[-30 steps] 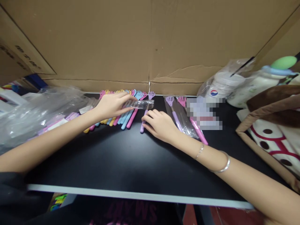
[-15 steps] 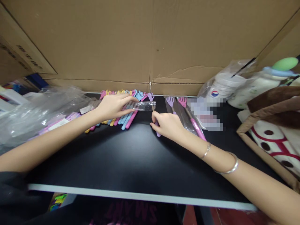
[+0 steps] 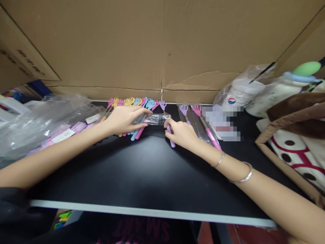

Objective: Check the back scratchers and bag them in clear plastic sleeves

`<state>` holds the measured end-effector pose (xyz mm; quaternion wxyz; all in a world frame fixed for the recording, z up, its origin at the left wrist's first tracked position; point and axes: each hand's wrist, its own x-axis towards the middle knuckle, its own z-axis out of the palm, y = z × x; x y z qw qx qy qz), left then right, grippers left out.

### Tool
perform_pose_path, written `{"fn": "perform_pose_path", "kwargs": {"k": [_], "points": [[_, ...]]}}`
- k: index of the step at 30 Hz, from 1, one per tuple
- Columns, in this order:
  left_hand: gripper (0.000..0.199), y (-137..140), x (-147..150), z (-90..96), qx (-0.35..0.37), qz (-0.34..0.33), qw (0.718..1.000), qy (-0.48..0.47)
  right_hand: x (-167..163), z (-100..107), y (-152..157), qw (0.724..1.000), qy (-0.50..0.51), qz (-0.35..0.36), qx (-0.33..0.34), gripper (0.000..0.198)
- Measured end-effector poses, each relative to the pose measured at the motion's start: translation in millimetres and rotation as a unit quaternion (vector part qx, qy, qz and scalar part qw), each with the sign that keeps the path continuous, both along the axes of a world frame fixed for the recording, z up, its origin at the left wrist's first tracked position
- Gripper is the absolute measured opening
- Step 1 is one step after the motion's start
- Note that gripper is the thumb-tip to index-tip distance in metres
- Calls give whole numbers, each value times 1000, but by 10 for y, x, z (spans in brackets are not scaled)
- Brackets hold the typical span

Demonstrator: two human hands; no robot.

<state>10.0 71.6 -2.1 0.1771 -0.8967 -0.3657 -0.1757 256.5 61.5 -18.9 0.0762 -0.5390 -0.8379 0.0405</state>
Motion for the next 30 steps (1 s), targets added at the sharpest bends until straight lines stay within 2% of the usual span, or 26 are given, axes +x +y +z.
{"fn": "perform_pose_path", "kwargs": {"k": [6,9,11,16,21,26,30], "points": [[36,-37,44,-15,5,-25,1000,16,39,-10,72,999,31,-19,-1,24],[35,-32,53,-23,8,-24,1000,14,68,-14,116,993,117,-21,-21,25],[34,-30,53,-25,12,-21,1000,9,76,-22,133,979,199,-23,-44,22],[35,-37,42,-11,21,-17,1000,10,29,-59,105,918,387,-35,-84,14],[42,-39,27,-2,9,-3,1000,9,-38,-83,69,833,532,-56,-145,20],[50,-19,12,-20,5,7,1000,2,-61,-110,66,758,622,-53,-189,30],[52,1,-2,-34,2,-2,1000,5,-85,-98,41,723,651,-30,-230,43]]}}
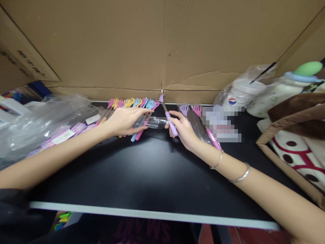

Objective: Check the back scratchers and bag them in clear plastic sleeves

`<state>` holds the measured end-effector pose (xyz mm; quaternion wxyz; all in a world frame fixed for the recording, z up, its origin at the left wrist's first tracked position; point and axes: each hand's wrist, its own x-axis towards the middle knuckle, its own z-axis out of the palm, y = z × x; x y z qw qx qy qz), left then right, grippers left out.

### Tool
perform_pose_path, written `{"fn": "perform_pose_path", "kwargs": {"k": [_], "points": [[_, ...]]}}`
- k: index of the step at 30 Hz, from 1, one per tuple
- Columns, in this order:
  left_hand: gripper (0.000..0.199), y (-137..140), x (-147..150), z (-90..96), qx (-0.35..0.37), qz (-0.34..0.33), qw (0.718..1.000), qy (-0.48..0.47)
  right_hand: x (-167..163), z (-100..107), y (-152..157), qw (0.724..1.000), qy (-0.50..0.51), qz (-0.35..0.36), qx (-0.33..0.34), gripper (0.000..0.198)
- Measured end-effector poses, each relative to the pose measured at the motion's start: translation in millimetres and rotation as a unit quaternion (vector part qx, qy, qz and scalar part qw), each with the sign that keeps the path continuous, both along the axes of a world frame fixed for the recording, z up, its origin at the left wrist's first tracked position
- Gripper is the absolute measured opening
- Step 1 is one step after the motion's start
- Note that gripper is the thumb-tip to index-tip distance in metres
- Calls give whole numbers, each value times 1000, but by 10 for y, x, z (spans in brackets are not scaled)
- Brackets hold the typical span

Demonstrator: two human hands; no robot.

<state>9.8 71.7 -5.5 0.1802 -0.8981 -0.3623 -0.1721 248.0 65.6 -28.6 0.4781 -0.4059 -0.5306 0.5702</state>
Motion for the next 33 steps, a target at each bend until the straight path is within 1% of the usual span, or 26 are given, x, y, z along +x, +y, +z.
{"fn": "perform_pose_path", "kwargs": {"k": [4,7,9,12,16,17,19,21,23,26,29,33], "points": [[55,-3,-3,16,-2,3,1000,1,-29,36,-37,999,10,42,-16,52],[54,-16,-2,38,-6,2,1000,1,-43,52,-55,997,14,68,-41,50],[50,-19,-2,45,-4,2,1000,1,-42,51,-55,996,15,70,-59,47],[43,-12,-3,39,5,4,1000,2,-24,35,-41,996,19,60,-66,38],[38,-4,-4,26,13,-2,1000,11,11,12,-4,996,45,65,-39,13],[37,-4,-3,26,14,-2,1000,13,21,10,8,996,51,69,-33,10],[34,-6,-2,29,17,-2,1000,17,47,16,39,995,55,75,-35,17],[33,-7,-2,34,18,-3,1000,21,85,40,79,994,47,82,-53,23],[33,-3,-3,34,18,-7,1000,23,135,86,119,994,23,89,-58,28],[32,10,-6,23,21,-13,999,24,213,204,152,995,-44,93,-8,31],[33,23,-7,4,23,-21,999,24,280,355,143,988,-118,96,40,21],[33,24,-10,-3,12,-23,999,28,391,503,154,973,-195,96,76,10]]}}
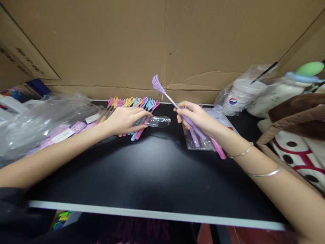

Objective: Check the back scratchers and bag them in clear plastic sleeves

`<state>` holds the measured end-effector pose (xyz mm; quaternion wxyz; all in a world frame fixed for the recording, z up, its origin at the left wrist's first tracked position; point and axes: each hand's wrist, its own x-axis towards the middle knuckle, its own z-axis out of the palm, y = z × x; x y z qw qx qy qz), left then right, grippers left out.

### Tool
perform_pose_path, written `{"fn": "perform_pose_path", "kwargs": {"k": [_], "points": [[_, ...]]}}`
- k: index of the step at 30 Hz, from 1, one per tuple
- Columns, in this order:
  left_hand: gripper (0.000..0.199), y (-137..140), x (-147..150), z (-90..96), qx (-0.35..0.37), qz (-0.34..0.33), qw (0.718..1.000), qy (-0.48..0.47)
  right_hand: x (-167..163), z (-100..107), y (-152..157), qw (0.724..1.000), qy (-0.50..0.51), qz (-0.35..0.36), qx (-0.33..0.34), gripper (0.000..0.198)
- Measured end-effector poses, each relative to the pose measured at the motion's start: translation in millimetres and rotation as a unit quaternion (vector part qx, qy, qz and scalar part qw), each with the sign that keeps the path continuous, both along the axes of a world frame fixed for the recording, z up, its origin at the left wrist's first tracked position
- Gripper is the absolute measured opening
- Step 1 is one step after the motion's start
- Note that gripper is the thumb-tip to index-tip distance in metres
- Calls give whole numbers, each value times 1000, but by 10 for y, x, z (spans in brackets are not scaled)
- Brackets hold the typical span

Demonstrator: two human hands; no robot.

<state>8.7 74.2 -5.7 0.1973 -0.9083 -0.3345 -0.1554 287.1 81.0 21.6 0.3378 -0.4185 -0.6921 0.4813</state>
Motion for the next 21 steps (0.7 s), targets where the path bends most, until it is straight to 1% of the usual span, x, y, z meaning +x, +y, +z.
{"fn": "perform_pose_path", "kwargs": {"k": [5,8,11,15,21], "points": [[33,-15,-14,36,-22,19,1000,2,186,54,116,996,-89,17,9,33],[33,-10,-34,73,-23,25,999,1,270,67,176,988,-148,44,27,40],[37,7,-64,121,-21,20,1000,2,325,73,213,973,-216,66,46,42],[40,22,-105,192,-12,24,1000,-2,380,74,244,959,-274,49,58,41],[42,21,-137,230,-4,30,1000,-8,422,81,263,942,-324,88,14,42]]}}
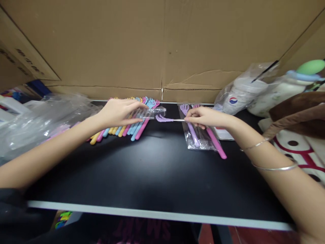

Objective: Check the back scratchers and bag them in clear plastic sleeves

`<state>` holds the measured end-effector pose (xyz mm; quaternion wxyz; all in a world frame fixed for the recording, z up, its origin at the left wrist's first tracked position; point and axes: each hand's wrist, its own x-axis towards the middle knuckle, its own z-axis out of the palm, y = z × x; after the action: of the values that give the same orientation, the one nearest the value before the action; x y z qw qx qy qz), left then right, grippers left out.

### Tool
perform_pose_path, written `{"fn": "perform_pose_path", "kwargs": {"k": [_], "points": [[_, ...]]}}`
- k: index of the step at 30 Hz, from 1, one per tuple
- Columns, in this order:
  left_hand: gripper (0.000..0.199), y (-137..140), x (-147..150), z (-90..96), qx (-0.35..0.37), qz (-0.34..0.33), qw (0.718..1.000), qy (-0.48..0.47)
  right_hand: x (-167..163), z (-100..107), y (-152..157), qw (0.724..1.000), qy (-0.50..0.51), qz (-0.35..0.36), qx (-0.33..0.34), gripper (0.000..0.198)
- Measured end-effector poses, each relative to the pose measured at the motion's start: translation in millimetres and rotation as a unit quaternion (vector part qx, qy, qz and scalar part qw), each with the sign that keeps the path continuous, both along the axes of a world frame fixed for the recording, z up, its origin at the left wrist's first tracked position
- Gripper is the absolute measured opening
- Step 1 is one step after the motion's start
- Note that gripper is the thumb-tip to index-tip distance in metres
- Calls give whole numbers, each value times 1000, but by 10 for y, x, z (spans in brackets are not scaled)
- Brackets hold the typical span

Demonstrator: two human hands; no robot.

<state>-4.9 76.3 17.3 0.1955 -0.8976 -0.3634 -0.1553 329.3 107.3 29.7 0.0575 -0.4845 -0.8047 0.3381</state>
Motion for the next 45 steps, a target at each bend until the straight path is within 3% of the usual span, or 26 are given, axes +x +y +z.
{"fn": "perform_pose_path", "kwargs": {"k": [14,23,45], "points": [[45,21,-3,-25,-40,-6,999,16,0,81,-52,998,34,39,-43,39],[42,35,-15,-40,-83,-51,995,14,-51,89,-74,998,9,57,-38,39],[47,52,-27,-54,-100,-49,994,14,-69,39,-49,996,7,79,-35,41]]}}
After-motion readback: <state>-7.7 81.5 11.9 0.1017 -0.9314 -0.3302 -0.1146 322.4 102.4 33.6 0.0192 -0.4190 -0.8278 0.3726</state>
